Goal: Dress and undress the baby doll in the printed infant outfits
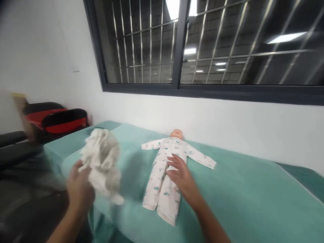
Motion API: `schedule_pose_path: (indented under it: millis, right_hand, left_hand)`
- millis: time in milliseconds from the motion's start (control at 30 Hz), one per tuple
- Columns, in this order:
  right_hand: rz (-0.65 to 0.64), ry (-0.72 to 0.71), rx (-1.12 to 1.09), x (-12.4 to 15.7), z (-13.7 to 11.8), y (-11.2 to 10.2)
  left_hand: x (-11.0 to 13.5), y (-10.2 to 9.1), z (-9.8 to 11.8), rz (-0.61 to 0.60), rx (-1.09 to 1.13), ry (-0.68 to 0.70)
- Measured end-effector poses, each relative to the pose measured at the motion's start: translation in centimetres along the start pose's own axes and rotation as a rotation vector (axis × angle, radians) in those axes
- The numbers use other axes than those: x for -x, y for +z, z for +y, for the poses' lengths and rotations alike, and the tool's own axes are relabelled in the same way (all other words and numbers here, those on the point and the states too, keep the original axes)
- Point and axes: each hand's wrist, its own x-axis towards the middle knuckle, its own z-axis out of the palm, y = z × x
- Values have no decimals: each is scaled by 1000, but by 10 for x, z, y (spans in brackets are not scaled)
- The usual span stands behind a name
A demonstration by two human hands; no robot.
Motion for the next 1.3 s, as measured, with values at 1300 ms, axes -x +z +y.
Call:
schedule_pose_path:
  millis: [1300]
  right_hand:
    - [290, 300, 1175, -227, 81, -39]
  left_hand:
    - [0, 370, -85, -1103, -135, 349]
